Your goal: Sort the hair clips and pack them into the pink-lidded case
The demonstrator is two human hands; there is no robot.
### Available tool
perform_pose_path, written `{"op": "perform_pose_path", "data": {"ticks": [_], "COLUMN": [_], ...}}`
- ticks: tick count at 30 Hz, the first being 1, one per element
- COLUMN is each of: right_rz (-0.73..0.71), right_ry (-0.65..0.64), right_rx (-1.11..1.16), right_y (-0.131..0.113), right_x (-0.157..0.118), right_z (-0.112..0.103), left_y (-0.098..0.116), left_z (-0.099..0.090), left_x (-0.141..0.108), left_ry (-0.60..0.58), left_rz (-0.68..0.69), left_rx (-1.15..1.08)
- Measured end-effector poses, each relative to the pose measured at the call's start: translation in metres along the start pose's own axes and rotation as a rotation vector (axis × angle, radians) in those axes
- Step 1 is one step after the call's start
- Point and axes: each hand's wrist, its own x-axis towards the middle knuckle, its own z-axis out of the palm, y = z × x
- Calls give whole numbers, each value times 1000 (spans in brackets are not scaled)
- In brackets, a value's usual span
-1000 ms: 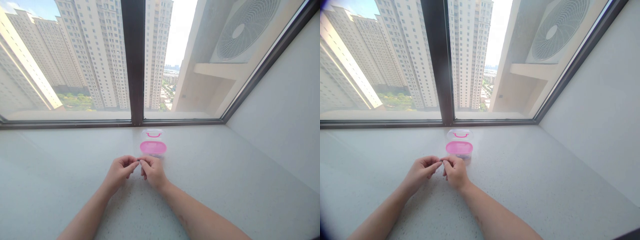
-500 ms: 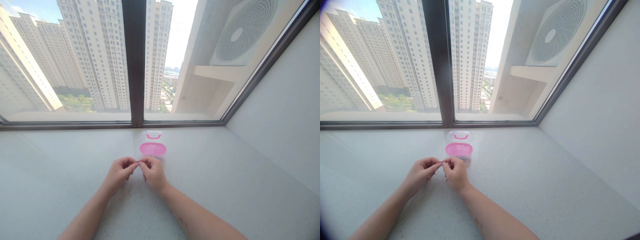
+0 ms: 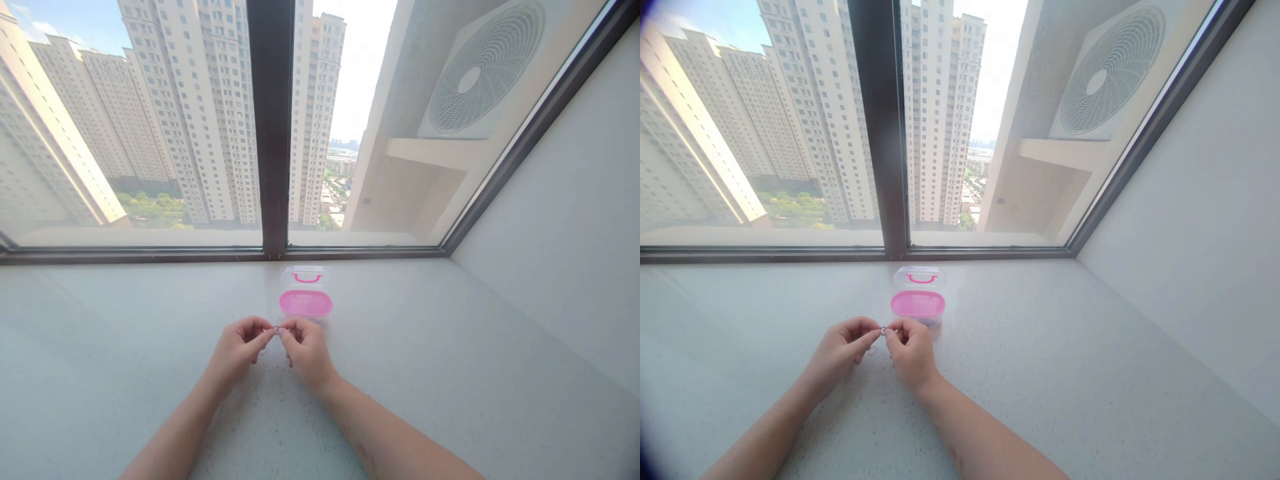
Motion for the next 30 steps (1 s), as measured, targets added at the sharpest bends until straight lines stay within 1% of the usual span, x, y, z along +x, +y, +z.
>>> {"op": "perform_pose_path", "data": {"ticks": [5,15,23,30], "right_rz": [-2,16,20,11], "right_ry": [-9,-48,-47,-43], "right_rx": [-12,33,43,23], "right_y": [0,-1,-2,2], "right_x": [0,0,-1,-1], "right_z": [0,0,1,0], "left_y": [-1,-1,0,-1], "left_z": [0,-1,-1,-1], "left_x": [1,1,0,0], "left_ry": [17,2,6,16], "left_rz": [4,-4,-12,-1], "left_rx": [18,20,12,25]}}
